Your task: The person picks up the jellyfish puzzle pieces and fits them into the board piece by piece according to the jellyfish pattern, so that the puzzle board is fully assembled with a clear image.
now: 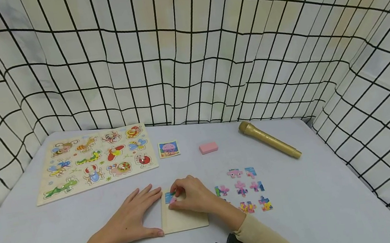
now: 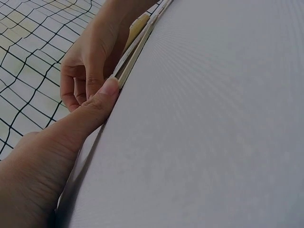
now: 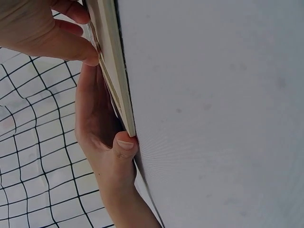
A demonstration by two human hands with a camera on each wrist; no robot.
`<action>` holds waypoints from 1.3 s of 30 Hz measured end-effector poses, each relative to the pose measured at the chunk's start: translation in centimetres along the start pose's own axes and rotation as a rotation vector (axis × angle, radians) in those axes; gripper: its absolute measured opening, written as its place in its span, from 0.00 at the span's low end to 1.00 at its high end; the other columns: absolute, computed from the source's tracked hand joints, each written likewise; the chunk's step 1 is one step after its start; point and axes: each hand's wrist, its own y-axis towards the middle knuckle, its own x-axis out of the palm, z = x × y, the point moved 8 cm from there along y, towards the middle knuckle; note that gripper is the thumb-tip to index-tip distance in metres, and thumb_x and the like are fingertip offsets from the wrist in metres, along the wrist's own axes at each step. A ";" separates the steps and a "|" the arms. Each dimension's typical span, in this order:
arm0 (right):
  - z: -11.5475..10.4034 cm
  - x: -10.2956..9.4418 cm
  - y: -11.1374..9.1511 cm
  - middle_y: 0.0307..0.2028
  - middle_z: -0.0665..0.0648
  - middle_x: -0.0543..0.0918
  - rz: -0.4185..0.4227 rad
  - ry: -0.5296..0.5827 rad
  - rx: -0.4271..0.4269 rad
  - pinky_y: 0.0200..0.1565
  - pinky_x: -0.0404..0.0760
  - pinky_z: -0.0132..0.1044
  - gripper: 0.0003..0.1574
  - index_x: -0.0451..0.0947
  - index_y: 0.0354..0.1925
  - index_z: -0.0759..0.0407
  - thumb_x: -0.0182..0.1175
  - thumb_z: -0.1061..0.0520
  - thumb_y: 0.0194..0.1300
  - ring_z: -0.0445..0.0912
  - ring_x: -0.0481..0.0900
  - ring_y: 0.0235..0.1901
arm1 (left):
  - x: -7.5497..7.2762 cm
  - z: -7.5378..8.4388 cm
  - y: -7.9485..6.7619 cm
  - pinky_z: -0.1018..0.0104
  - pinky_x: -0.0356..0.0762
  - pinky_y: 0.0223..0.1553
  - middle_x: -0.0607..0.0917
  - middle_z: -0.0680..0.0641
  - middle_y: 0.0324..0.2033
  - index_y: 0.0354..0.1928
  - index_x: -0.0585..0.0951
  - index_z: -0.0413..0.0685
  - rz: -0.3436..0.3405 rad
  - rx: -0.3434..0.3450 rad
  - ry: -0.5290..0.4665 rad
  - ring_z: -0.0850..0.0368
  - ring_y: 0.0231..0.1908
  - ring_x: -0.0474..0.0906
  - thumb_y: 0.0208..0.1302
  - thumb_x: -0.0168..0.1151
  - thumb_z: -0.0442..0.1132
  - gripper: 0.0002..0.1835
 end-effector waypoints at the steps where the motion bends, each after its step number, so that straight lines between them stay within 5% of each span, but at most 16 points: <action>1: 0.0 0.0 0.0 0.25 0.40 0.73 -0.002 0.002 -0.001 0.31 0.65 0.22 0.18 0.78 0.36 0.51 0.69 0.45 0.49 0.34 0.65 0.29 | 0.0 0.0 0.0 0.45 0.46 0.64 0.67 0.49 0.63 0.63 0.67 0.44 0.001 0.002 -0.001 0.47 0.66 0.54 0.38 0.56 0.77 0.55; 20: -0.8 -2.6 -0.2 0.28 0.40 0.80 0.007 -0.121 -0.052 0.35 0.65 0.28 0.09 0.80 0.35 0.51 0.65 0.49 0.56 0.37 0.70 0.31 | 0.1 -0.1 0.0 0.45 0.45 0.63 0.67 0.49 0.63 0.64 0.67 0.44 -0.001 0.002 -0.007 0.47 0.66 0.54 0.39 0.57 0.76 0.55; 39: 5.1 -8.6 -2.9 0.33 0.51 0.80 0.166 -0.091 0.010 0.39 0.74 0.37 0.08 0.78 0.37 0.59 0.63 0.58 0.57 0.48 0.74 0.37 | -0.1 0.1 0.0 0.45 0.46 0.63 0.69 0.47 0.62 0.63 0.67 0.43 0.012 0.019 -0.004 0.45 0.65 0.56 0.39 0.57 0.75 0.55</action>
